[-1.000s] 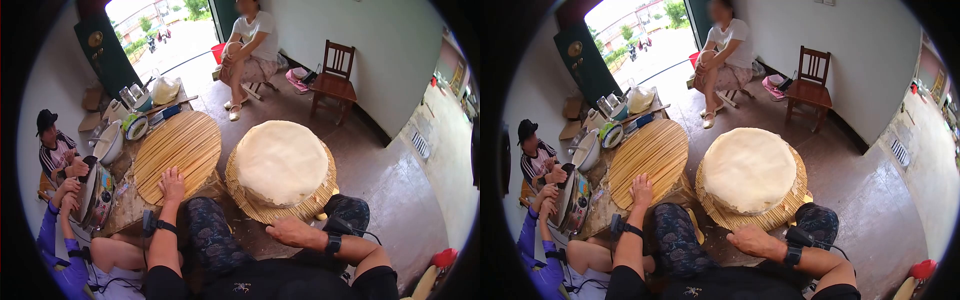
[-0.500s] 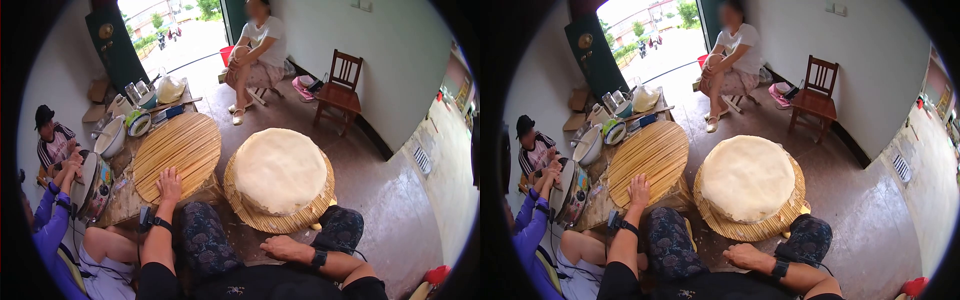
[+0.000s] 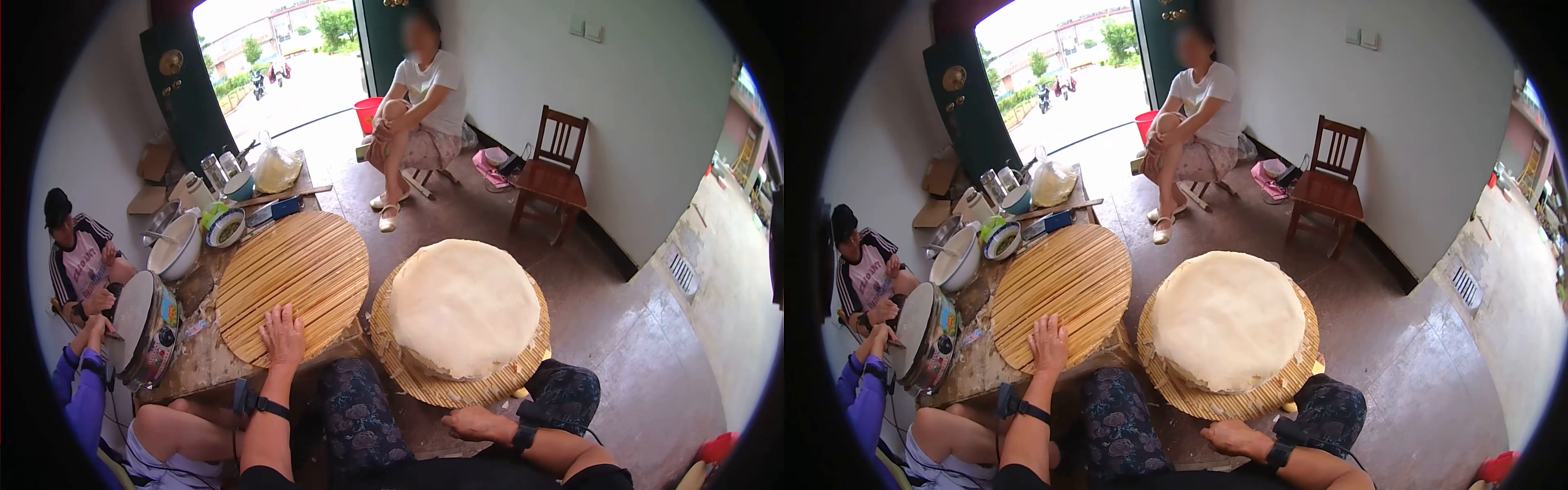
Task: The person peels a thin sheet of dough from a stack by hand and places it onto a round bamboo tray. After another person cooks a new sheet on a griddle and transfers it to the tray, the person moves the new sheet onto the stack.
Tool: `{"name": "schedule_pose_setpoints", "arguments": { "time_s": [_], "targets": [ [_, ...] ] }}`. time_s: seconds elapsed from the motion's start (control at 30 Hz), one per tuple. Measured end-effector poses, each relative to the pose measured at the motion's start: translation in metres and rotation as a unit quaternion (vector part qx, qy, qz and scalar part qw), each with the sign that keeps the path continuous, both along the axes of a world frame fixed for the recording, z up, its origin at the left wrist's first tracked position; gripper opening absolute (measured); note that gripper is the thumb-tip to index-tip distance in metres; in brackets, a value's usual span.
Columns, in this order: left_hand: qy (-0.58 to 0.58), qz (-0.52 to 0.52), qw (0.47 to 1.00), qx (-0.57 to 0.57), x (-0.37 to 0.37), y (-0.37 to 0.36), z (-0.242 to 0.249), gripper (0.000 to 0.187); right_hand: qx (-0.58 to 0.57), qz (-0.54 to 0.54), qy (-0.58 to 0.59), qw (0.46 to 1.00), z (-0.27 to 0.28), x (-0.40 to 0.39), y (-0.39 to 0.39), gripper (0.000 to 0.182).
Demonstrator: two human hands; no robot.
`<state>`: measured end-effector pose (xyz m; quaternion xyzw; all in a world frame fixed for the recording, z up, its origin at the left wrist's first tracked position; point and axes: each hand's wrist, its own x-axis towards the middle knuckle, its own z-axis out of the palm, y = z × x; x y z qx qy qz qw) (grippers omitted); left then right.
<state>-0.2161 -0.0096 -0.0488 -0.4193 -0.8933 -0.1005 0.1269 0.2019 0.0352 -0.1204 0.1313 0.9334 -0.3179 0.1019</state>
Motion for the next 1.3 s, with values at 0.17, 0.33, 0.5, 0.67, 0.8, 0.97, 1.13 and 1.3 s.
{"name": "schedule_pose_setpoints", "arguments": {
  "time_s": [0.17,0.33,0.5,0.67,0.8,0.97,1.13,1.3],
  "targets": [
    [-0.010,-0.001,1.000,0.024,-0.004,-0.001,-0.004,0.044,0.086,0.007,-0.045,0.995,0.004,0.005,-0.014,0.019],
    [-0.015,0.005,1.000,0.018,0.002,-0.001,0.001,0.043,0.068,0.026,-0.034,0.997,0.041,-0.006,-0.029,0.021],
    [-0.001,-0.002,0.999,0.038,-0.002,-0.001,-0.004,0.042,0.052,0.001,-0.003,0.999,0.019,-0.012,-0.041,0.022],
    [-0.002,-0.007,1.000,0.029,-0.003,-0.002,-0.006,0.043,0.028,0.002,-0.072,0.997,0.000,-0.013,-0.047,0.022],
    [-0.008,-0.005,1.000,0.028,-0.002,-0.002,-0.003,0.044,0.000,0.006,-0.014,1.000,0.006,-0.020,-0.038,0.024],
    [-0.007,0.000,1.000,0.016,-0.002,-0.001,-0.003,0.044,-0.017,0.003,-0.003,1.000,0.000,-0.027,-0.035,0.025],
    [-0.017,0.002,1.000,0.009,-0.001,-0.001,0.000,0.045,-0.047,0.037,-0.035,0.998,-0.004,-0.031,-0.039,0.031],
    [-0.010,-0.002,1.000,0.019,-0.004,-0.001,-0.004,0.047,-0.043,0.034,-0.036,0.998,0.004,-0.032,-0.038,0.031]
  ]
}}
